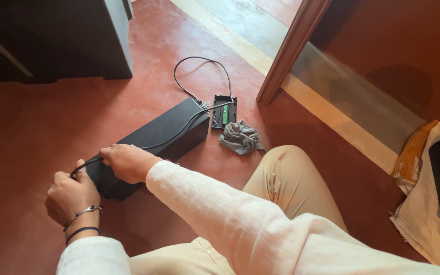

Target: The person sits on the floor and assembles a black electronic device. They connect internal wires, place a circuit board into the casing, close the device, and then attach and secure a power cord to the back panel.

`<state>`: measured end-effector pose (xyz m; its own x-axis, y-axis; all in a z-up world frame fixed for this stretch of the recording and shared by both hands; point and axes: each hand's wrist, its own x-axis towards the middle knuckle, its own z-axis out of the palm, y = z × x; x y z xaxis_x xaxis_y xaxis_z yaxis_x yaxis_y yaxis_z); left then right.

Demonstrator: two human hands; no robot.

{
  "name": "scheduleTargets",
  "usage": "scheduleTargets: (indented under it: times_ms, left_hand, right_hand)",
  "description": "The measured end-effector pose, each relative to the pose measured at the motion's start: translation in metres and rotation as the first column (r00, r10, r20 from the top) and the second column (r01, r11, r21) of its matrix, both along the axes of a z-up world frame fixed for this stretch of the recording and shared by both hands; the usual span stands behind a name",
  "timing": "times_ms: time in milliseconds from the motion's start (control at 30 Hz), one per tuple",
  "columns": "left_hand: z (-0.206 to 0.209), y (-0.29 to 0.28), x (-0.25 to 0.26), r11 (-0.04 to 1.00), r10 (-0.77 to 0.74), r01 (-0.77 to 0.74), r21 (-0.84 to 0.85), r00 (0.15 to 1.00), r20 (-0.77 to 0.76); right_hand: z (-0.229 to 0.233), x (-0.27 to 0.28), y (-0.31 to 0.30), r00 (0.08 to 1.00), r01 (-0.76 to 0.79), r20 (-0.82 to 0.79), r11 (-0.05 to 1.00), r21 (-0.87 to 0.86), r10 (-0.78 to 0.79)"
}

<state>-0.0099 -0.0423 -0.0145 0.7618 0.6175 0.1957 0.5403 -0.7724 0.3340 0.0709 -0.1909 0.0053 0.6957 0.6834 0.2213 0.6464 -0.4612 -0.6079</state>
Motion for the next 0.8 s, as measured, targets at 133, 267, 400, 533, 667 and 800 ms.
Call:
scheduleTargets:
  times_ms: [133,267,400,533,667,800]
  left_hand:
    - [0.002,-0.003,0.000,0.992,-0.084,0.079,0.095,0.995,0.058]
    - [0.006,-0.010,-0.001,0.991,-0.130,0.137,0.000,0.940,0.316]
    - [0.023,-0.018,-0.006,0.850,0.089,0.094,-0.519,0.944,0.316]
    - [0.037,-0.020,-0.007,0.911,0.038,0.139,-0.389,0.909,0.415]
    - [0.030,-0.017,-0.009,0.969,-0.239,0.243,0.048,0.864,0.443]
    - [0.021,-0.015,-0.006,0.965,-0.262,0.248,0.086,0.889,0.374]
  right_hand:
    - [0.018,0.003,-0.003,0.995,-0.012,-0.097,0.986,-0.167,-0.005]
    - [0.041,0.006,0.007,0.992,-0.020,-0.128,0.967,-0.253,-0.013]
    - [0.045,0.000,0.019,0.993,-0.034,-0.120,0.973,-0.230,0.006]
    - [0.045,0.000,0.017,0.999,-0.029,-0.033,0.964,-0.266,0.021]
    - [0.056,0.012,-0.001,0.996,-0.032,0.072,0.937,-0.348,0.060]
    - [0.075,0.014,-0.008,0.987,-0.050,0.121,0.919,-0.390,0.105]
